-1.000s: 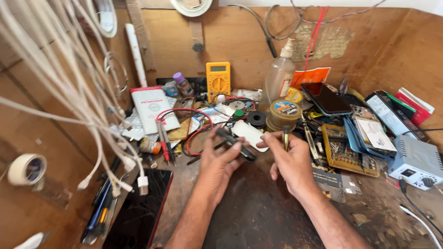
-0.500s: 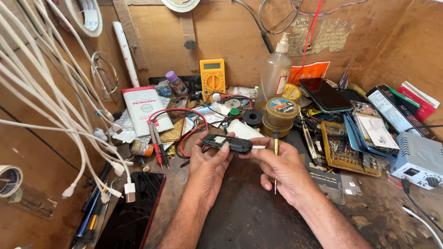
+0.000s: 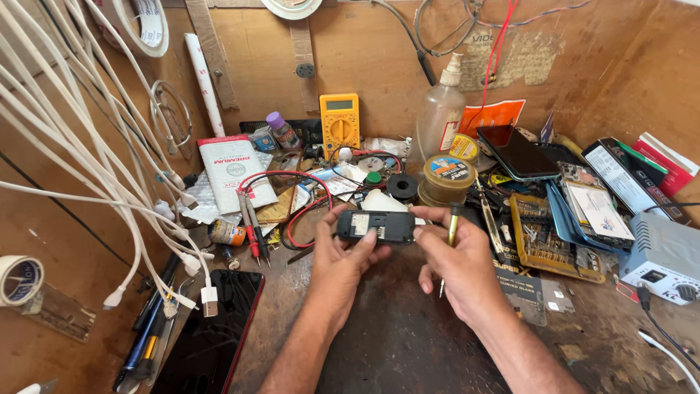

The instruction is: The person disassembles a small mobile phone by hand, removing the battery and casing, and then uses a small screwdriver to remove screws from the internal circuit board.

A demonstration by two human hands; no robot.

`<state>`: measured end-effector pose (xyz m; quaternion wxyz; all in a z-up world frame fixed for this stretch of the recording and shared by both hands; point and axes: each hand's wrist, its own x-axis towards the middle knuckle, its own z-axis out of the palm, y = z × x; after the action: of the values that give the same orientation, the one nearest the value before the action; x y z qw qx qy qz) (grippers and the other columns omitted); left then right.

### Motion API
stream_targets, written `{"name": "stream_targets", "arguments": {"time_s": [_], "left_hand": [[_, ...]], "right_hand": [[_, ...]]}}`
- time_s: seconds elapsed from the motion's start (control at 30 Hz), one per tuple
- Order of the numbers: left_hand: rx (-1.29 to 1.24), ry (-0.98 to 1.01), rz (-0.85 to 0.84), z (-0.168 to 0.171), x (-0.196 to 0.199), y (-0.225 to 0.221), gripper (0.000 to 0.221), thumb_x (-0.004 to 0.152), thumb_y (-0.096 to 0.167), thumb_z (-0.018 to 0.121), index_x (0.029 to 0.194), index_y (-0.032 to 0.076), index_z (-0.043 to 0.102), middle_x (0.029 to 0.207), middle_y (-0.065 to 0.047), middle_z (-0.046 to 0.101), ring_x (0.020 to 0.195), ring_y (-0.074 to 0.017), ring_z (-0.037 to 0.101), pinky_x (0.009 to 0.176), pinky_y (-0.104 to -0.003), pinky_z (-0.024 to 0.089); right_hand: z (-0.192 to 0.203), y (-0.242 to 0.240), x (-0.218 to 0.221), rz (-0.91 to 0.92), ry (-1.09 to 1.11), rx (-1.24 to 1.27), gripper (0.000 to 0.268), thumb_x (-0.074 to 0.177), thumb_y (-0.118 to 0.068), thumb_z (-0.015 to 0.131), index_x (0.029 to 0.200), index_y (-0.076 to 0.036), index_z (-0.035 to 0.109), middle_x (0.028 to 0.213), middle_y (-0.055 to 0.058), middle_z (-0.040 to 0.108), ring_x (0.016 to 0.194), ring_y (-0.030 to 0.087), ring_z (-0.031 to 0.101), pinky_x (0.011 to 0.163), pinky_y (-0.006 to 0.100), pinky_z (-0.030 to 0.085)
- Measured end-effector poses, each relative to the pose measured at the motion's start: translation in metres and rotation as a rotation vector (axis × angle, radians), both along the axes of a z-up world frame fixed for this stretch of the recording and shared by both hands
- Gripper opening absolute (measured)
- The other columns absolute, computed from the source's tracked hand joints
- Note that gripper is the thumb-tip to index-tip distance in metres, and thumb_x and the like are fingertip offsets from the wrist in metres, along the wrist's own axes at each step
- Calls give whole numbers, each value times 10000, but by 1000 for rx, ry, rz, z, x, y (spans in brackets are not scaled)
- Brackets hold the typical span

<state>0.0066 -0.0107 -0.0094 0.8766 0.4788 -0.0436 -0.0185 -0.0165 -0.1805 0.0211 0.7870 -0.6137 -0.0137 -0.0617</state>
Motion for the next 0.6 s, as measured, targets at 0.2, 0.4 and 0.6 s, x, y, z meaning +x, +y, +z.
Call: {"name": "stream_targets", "arguments": {"time_s": [0.2,0.4,0.6], "left_hand": [[115,108,-74,18,-3,2,717,941,414,580,1547,181,277,1136,-148,632,811,-232,692,678,-392,610],[-35,88,-146,25,-10,12,863,879,337,715,1587,211,239,1259,-122,623,939,-232,690,769,-413,608],[-123,43,-210,27,-13,17,889,852,173,758,1586,176,256,1297,-149,606,1056,-283,685,853,-474,615]], "right_hand": [[3,16,-19,-223,-229,-622,351,909,-22,678,1256,-73,687,968,123,830,493,94,557,401,309,460],[3,19,-27,-101,-521,-823,450,913,-33,675,1348,-91,580,1099,174,790,1113,229,762,888,325,636],[3,18,-27,-95,-478,-862,457,925,-23,647,1367,-105,562,1117,161,791,1106,237,769,905,339,636]]}}
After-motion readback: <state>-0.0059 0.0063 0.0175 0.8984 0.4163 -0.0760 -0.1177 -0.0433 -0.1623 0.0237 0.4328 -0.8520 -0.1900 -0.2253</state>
